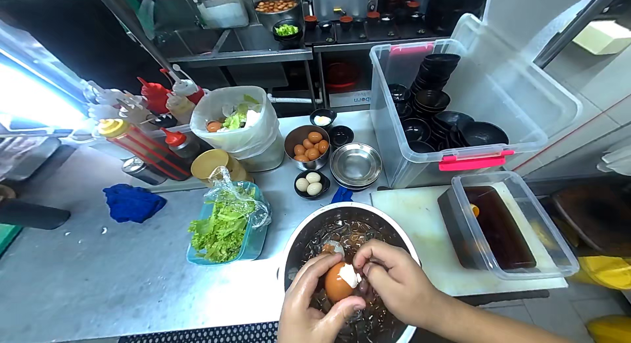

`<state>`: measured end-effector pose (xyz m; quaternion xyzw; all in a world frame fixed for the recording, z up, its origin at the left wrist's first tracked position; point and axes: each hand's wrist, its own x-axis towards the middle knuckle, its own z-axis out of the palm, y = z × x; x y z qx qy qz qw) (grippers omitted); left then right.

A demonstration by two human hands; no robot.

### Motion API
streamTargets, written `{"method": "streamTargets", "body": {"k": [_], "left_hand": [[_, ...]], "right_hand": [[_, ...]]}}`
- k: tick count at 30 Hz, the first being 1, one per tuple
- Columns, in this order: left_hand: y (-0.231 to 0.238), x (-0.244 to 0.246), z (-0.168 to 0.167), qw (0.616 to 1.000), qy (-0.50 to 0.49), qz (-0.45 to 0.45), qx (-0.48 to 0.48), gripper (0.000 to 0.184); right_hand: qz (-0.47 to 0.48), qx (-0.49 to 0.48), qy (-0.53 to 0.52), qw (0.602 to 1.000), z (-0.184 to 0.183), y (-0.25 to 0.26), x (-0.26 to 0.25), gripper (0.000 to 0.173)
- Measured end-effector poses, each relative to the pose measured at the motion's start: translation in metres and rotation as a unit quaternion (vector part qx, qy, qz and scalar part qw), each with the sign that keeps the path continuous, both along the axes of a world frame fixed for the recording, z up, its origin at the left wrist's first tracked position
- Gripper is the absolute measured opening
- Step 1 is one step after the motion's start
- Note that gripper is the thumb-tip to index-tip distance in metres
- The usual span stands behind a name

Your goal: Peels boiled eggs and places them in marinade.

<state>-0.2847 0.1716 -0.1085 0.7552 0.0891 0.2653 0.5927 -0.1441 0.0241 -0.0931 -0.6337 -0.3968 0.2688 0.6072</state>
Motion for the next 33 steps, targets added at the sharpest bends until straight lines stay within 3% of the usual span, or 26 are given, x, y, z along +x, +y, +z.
{"method": "streamTargets", "body": {"k": [2, 6, 19, 30, 33], "left_hand": [[0.001, 0.000, 0.002, 0.998, -0.007, -0.023, -0.058, 0.063], [0.002, 0.001, 0.001, 0.994, -0.024, -0.034, -0.105, 0.065], [-0.004, 0.002, -0.005, 0.994, 0.000, 0.038, 0.103, 0.054], [-0.006, 0.004, -0.002, 0.987, 0.002, 0.024, 0.160, 0.052], [-0.006, 0.003, -0.002, 0.991, 0.008, 0.023, 0.131, 0.056]], "right_hand": [[0.008, -0.010, 0.061, 0.998, 0.005, -0.001, 0.001, 0.028], [0.060, -0.031, 0.108, 0.992, 0.010, -0.003, 0.002, 0.024], [0.072, -0.055, 0.113, 0.989, 0.010, -0.001, 0.000, 0.030], [0.070, -0.091, 0.197, 0.974, 0.018, 0.001, 0.004, 0.026], [0.068, -0.109, 0.197, 0.972, 0.020, 0.001, 0.004, 0.026]]}}
